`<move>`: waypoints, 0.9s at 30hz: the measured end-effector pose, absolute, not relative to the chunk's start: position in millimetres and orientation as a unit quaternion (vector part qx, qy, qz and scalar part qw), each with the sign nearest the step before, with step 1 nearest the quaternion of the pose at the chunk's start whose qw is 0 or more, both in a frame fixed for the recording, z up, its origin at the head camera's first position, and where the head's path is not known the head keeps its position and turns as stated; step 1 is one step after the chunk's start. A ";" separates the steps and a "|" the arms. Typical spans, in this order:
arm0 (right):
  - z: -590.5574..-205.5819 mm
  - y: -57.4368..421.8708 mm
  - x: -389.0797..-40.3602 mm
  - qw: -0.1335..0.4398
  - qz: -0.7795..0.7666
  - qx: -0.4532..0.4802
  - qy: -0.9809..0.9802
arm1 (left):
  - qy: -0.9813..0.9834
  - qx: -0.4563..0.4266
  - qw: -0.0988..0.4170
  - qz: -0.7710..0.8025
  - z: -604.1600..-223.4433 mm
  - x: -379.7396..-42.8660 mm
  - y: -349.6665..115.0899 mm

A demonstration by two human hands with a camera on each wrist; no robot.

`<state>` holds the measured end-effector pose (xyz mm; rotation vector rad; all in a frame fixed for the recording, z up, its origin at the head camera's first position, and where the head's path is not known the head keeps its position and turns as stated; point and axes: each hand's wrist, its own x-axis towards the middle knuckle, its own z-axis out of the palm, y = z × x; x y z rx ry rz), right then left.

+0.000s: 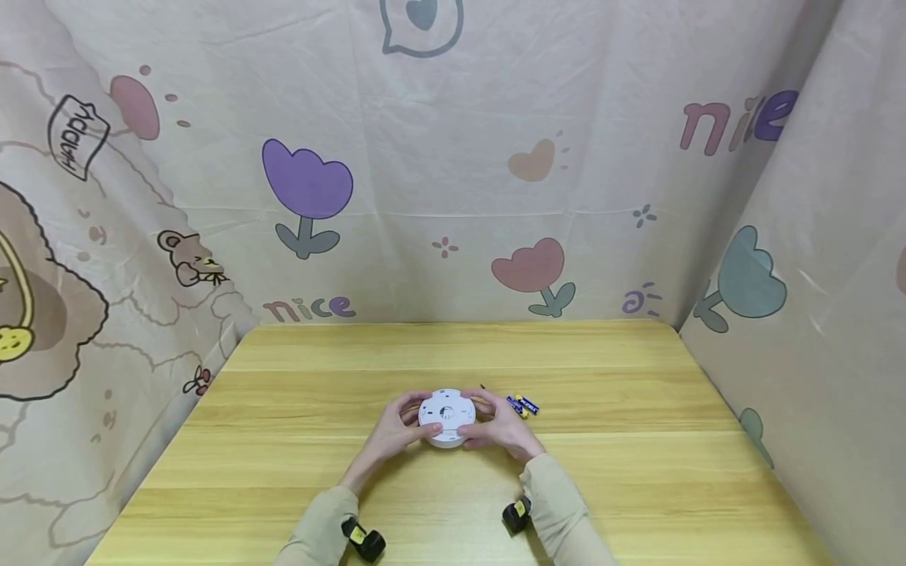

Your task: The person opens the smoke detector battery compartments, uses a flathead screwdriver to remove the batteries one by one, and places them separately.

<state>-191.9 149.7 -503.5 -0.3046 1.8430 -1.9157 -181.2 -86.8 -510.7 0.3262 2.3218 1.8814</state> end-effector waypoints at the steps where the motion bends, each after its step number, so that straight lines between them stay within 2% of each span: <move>1: -503.7 149.7 -192.0 0.228 -0.694 -0.113 0.673 | 0.771 0.107 0.067 0.624 -509.9 -180.9 -86.7; 8: -504.0 148.5 -192.2 0.208 -0.679 -0.122 0.694 | 0.767 0.101 0.063 0.630 -504.4 -177.7 -85.5; 27: -505.2 147.3 -190.5 0.199 -0.672 -0.118 0.703 | 0.766 0.086 0.057 0.635 -501.8 -174.6 -84.0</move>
